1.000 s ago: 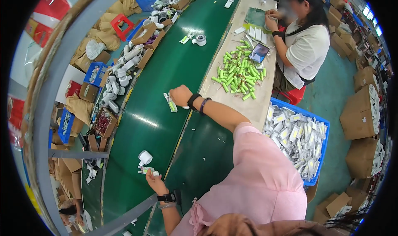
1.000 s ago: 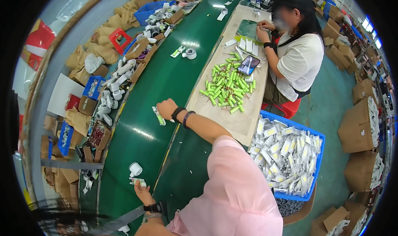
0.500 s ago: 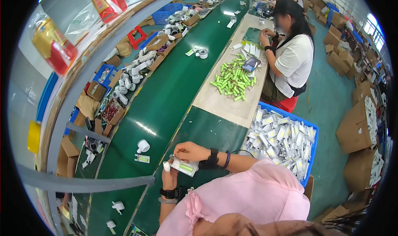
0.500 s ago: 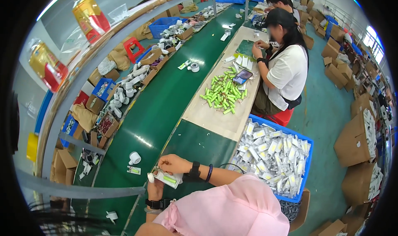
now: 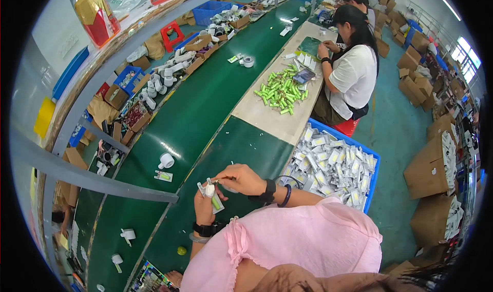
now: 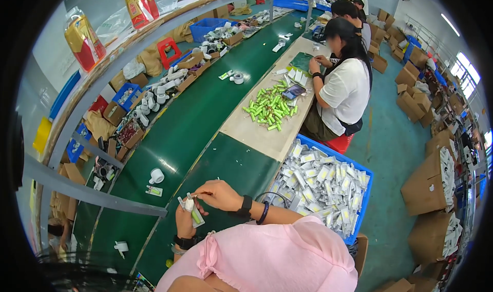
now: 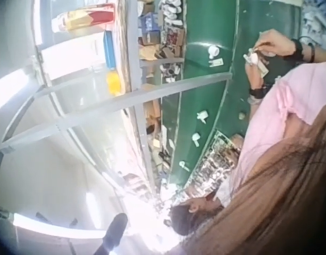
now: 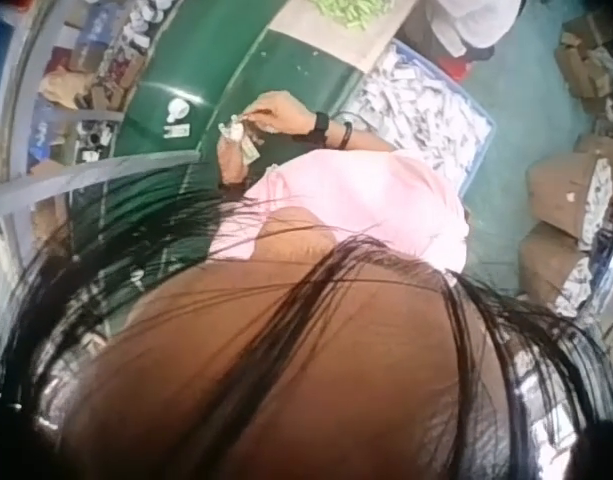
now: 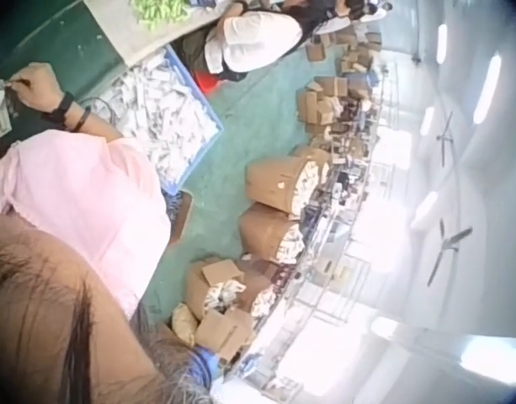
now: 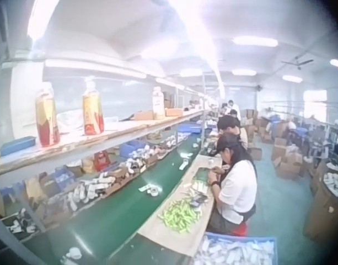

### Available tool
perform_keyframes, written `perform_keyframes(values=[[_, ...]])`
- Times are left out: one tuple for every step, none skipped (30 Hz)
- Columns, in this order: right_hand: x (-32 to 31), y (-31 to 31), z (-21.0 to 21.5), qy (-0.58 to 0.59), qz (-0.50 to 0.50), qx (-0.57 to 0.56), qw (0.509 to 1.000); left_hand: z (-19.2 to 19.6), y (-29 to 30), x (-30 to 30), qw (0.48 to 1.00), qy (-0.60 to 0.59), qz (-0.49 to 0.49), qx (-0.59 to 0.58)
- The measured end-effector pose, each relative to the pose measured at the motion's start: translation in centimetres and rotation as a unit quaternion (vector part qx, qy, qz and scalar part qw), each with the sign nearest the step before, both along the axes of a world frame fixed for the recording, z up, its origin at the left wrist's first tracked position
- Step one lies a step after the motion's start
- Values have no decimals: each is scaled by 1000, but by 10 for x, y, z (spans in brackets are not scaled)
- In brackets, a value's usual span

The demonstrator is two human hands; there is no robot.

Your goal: Assembling small electronic components at a production line.

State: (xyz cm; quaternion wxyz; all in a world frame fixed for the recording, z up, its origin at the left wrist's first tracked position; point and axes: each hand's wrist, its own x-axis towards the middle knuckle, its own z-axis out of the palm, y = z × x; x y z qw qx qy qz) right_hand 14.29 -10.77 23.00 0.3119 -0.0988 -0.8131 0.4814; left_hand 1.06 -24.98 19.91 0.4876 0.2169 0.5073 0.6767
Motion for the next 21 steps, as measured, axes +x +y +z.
perform_keyframes(values=[[1,-3,2,-4,7,-3,1000,0,-2,0,999,37,-3,-7],[1,-6,3,20,-44,77,996,6,-5,2,999,32,3,-11],[1,-8,4,44,-91,157,982,19,-6,5,998,21,28,-55],[0,-9,6,39,-79,152,984,27,-6,6,994,9,54,-99],[-1,-10,8,68,-91,188,976,29,-8,7,995,-4,47,-83],[-3,-14,9,98,-100,221,965,30,-10,6,998,-22,16,-64],[-1,-15,12,113,-111,184,970,31,-8,9,998,-38,12,-51],[-1,-18,14,116,-121,154,974,40,-7,12,998,-50,1,-36],[0,-20,20,113,-122,142,976,47,-6,14,997,-72,-5,-24],[2,-23,29,108,-129,133,977,52,-7,17,998,-68,-5,-15],[2,-26,32,103,-108,126,981,51,-8,16,997,-73,-13,-1],[4,-26,37,107,-106,129,980,51,-7,16,997,-76,-28,16],[4,-28,39,111,-104,133,979,51,-11,17,997,-80,-16,16],[3,-33,40,107,-93,130,981,53,-16,19,997,-72,-12,36],[4,-37,38,113,-88,106,984,53,-18,20,996,-65,-14,56],[5,-39,37,119,-83,82,986,56,-19,21,996,-70,-9,56],[6,-40,38,115,-78,82,987,60,-20,22,995,-72,-16,70],[7,-41,41,116,-75,86,987,65,-22,22,994,-73,-26,82],[9,-42,43,117,-73,90,986,66,-24,22,993,-76,-22,82],[10,-42,44,114,-70,89,987,67,-25,22,994,-45,-28,91],[11,-41,43,115,-57,105,986,68,-27,23,994,-14,-33,99]])
